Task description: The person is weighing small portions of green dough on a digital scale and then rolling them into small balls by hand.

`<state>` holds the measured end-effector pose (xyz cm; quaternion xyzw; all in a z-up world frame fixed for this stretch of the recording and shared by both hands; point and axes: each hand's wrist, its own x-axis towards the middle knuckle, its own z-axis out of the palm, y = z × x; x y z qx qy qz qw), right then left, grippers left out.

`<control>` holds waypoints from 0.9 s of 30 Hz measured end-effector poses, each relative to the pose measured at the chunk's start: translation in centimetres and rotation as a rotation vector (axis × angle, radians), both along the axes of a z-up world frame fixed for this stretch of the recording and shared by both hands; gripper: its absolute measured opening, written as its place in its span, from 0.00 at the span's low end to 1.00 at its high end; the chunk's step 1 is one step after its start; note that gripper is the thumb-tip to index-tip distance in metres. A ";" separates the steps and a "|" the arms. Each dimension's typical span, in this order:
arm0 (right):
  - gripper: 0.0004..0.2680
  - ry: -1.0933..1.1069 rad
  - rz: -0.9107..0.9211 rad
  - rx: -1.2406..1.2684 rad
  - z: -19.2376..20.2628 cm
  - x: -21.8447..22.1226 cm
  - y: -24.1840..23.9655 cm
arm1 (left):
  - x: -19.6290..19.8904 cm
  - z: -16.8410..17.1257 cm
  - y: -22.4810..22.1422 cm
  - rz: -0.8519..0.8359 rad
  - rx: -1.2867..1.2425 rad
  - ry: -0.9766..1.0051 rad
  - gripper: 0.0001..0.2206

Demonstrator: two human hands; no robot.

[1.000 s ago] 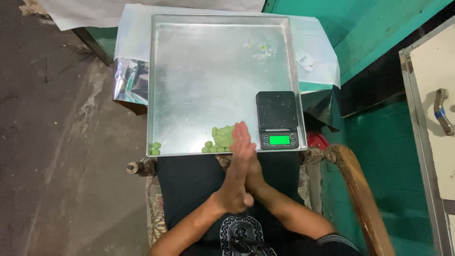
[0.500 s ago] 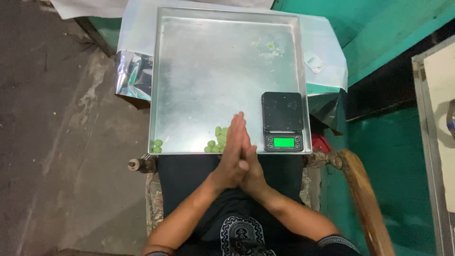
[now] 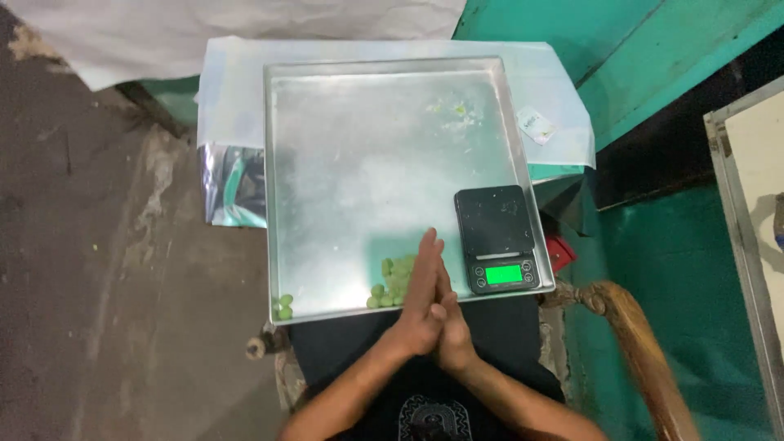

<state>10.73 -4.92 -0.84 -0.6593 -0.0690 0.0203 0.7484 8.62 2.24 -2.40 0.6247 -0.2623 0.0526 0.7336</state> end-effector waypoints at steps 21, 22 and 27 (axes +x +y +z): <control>0.27 -0.058 0.174 -0.101 1.9 3.7 -5.1 | -0.8 1.3 -3.3 0.153 -0.083 0.229 0.39; 0.27 -0.068 0.180 -0.099 2.0 3.8 -5.3 | -0.6 1.9 -3.5 0.185 -0.043 0.201 0.40; 0.27 -0.074 0.193 -0.089 0.4 2.2 -4.7 | 0.7 -1.8 -2.7 0.239 -0.018 0.209 0.42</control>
